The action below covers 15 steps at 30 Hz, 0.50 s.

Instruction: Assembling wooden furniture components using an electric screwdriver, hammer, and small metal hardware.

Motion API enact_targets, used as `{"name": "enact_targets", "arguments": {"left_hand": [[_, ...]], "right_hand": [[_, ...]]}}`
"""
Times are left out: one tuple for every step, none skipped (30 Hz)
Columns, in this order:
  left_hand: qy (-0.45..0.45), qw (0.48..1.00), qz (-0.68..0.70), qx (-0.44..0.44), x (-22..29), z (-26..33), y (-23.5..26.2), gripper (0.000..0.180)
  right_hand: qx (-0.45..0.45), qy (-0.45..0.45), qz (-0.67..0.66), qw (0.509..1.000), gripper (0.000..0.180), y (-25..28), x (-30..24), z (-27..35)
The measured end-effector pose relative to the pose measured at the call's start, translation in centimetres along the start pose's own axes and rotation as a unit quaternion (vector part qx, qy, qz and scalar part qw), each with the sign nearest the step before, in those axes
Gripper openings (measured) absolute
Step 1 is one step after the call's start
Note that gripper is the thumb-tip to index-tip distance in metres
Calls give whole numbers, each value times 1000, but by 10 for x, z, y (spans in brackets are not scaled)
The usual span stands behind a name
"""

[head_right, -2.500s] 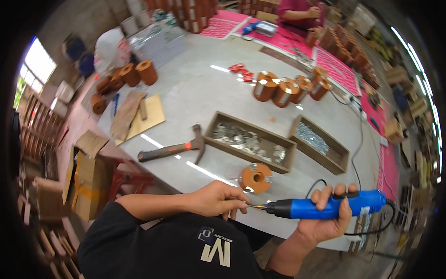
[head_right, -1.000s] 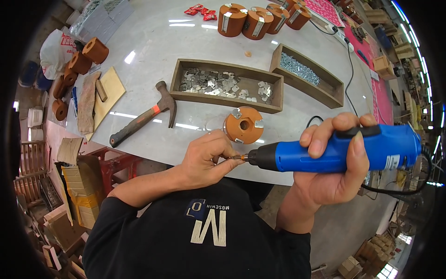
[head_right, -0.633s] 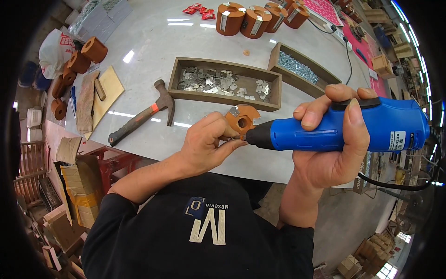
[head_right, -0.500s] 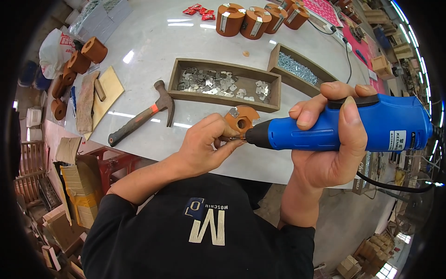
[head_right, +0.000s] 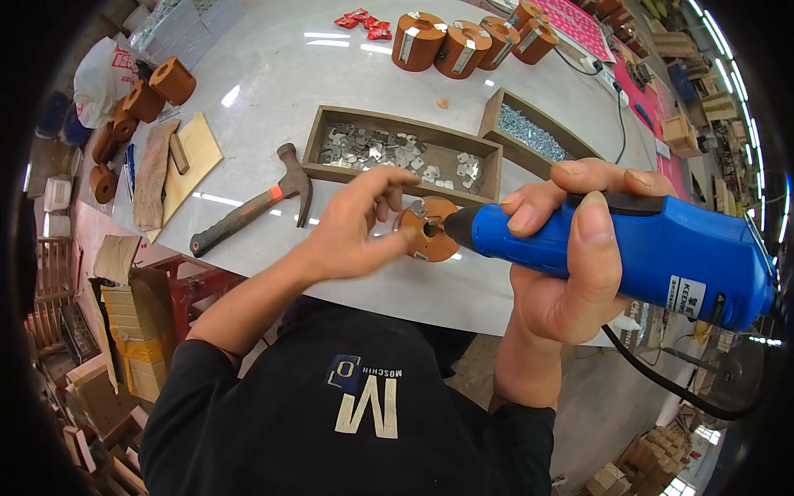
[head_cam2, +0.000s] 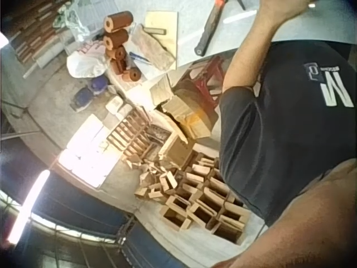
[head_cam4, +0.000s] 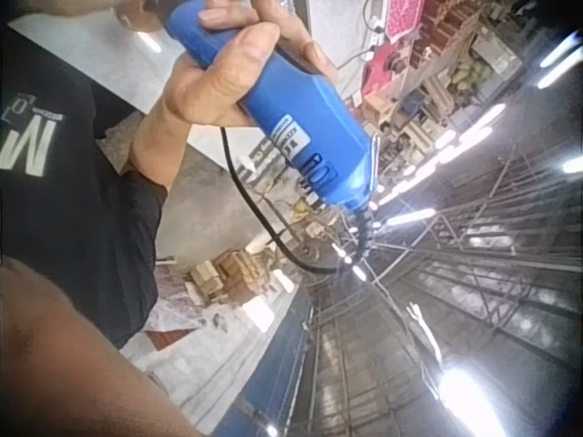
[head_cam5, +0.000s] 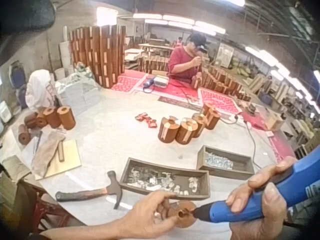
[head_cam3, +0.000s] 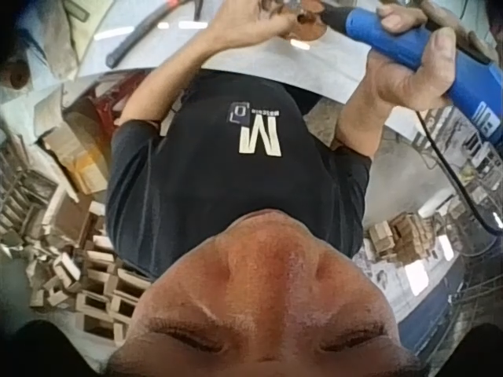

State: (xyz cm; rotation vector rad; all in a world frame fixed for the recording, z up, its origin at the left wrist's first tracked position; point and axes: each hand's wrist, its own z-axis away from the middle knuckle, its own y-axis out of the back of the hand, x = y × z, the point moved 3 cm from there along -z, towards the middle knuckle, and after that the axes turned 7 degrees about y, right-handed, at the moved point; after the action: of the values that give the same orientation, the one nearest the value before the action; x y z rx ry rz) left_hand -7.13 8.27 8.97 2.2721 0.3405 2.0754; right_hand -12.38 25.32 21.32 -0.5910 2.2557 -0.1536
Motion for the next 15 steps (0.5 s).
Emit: {"name": "enact_targets", "arguments": {"left_hand": [[70, 997, 23, -29, -10, -6, 4, 22], [70, 997, 24, -28, -13, -11, 5, 22], [125, 991, 28, -45, -19, -15, 4, 21], [179, 981, 31, -63, -24, -18, 3, 21], [171, 983, 26, -67, -25, -19, 0, 23], [171, 983, 26, -65, -27, -19, -2, 23], [174, 982, 21, -72, -30, -19, -6, 22], [177, 981, 15, -78, -32, -19, -9, 22], [177, 981, 16, -79, -32, -20, -10, 22], [177, 981, 15, -73, -33, -20, -10, 22], [177, 982, 14, -67, -34, -20, -11, 23], [178, 982, 15, -67, -33, -20, -11, 23], [181, 981, 13, -65, -32, -20, -11, 23], [184, 981, 11, -63, -31, -20, -12, 23], [184, 981, 11, -62, -31, -20, -14, 23]], "right_hand": [[8, 2, 9, 1000, 37, 1, 1, -1], [6, 2, 9, 1000, 37, 1, 2, -1], [17, 3, 13, 1000, 36, 2, 4, -2], [29, 5, 17, 999, 36, 3, 6, -3], [28, 5, 16, 999, 36, 4, 7, -3], [8, -3, 23, 1000, 35, 5, 8, -3], [-10, -11, 32, 999, 34, 5, 10, -3], [-10, -11, 32, 999, 34, 4, 12, -4], [-3, -17, 42, 999, 33, 3, 14, -4], [3, -23, 52, 998, 33, 2, 16, -3], [6, -32, 48, 998, 32, 2, 18, -4], [5, -33, 48, 998, 32, -1, 19, -4], [30, -28, 53, 998, 34, -3, 21, -6], [55, -23, 57, 997, 36, -4, 22, -7], [55, -24, 57, 997, 36, -4, 23, -7]]}}
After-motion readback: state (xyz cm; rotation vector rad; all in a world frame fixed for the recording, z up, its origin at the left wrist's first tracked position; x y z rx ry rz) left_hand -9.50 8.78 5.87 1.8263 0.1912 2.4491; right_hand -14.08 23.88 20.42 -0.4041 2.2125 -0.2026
